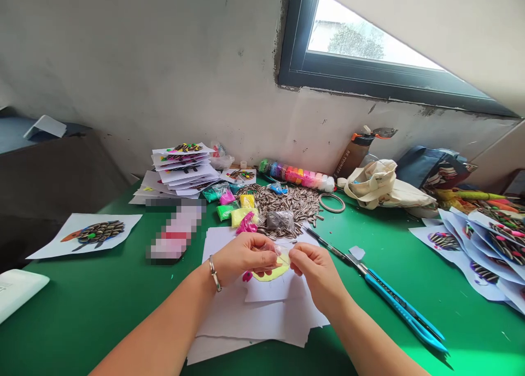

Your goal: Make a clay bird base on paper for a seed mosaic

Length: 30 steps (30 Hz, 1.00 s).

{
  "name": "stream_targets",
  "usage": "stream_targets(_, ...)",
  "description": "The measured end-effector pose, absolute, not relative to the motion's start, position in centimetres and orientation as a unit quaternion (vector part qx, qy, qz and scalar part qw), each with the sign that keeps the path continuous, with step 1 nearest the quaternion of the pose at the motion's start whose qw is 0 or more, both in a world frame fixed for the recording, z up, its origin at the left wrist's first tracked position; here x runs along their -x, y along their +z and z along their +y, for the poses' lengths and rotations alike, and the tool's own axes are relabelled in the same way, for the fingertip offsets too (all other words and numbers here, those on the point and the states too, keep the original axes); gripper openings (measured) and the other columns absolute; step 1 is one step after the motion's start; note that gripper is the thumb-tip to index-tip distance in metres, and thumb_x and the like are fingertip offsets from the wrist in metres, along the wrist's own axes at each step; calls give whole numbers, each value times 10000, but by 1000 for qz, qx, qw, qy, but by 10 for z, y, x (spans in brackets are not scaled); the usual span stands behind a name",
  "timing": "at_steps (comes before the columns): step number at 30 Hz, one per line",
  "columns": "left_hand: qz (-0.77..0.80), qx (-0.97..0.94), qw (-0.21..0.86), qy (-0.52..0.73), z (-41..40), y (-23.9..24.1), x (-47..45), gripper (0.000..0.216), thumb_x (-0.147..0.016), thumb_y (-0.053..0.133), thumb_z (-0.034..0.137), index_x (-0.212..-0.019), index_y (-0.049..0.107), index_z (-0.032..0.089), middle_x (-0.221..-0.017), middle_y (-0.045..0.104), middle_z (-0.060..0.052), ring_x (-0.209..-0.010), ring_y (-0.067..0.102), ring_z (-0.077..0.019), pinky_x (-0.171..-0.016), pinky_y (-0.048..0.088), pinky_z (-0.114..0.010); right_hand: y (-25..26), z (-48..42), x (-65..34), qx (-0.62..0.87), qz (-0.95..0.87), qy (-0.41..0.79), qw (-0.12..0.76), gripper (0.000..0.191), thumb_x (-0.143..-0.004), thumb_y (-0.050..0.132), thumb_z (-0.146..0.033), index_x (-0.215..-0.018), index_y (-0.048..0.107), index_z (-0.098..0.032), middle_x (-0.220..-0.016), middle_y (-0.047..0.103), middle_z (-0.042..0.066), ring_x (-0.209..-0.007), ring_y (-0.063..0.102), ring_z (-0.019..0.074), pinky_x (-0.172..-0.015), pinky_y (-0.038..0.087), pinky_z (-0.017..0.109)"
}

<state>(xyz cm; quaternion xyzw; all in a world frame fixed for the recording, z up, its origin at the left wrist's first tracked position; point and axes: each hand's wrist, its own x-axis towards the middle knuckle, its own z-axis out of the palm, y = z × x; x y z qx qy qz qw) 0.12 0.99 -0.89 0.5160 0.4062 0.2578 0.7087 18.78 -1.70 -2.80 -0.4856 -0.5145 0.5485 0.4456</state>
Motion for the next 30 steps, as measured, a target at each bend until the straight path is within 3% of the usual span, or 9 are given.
stream_targets(9,384,-512,719,271,11,-9,1,371,-635,809,442,-649,605,133,-566,585,7,-512,490,-92,-518,379,-241,-27,-15,-190,454,-529,611,375,162,-769,617,-298,-686,554,-174,-644,461,-35,-628,374,112,-586,284,260)
stream_targets(14,396,-519,709,268,11,-7,1,387,-648,795,465,-639,609,126,-541,561,13,-504,475,-86,-478,367,-222,-27,-17,-189,451,-559,570,400,159,-781,646,-263,-884,532,-220,-782,517,-30,-704,459,126,-617,357,252)
stream_targets(21,413,-528,691,271,13,-11,0,423,-677,757,524,-660,638,119,-555,603,-10,-487,487,-85,-475,366,-215,-26,-23,-188,437,-701,380,416,77,-849,539,-188,-789,578,-217,-775,570,9,-729,505,149,-681,418,280)
stream_targets(26,420,-537,675,283,13,-14,-1,473,-676,734,584,-660,642,120,-583,612,-18,-530,517,-99,-536,416,-229,-24,-21,-186,474,-669,407,404,135,-859,556,-295,-882,664,-217,-846,643,44,-736,541,171,-670,433,296)
stream_targets(30,402,-549,674,289,12,-14,-3,493,-684,722,596,-636,612,118,-554,540,14,-528,474,-88,-533,394,-226,-25,-20,-184,489,-627,471,383,180,-825,616,-375,-872,639,-203,-858,632,44,-759,549,175,-681,437,298)
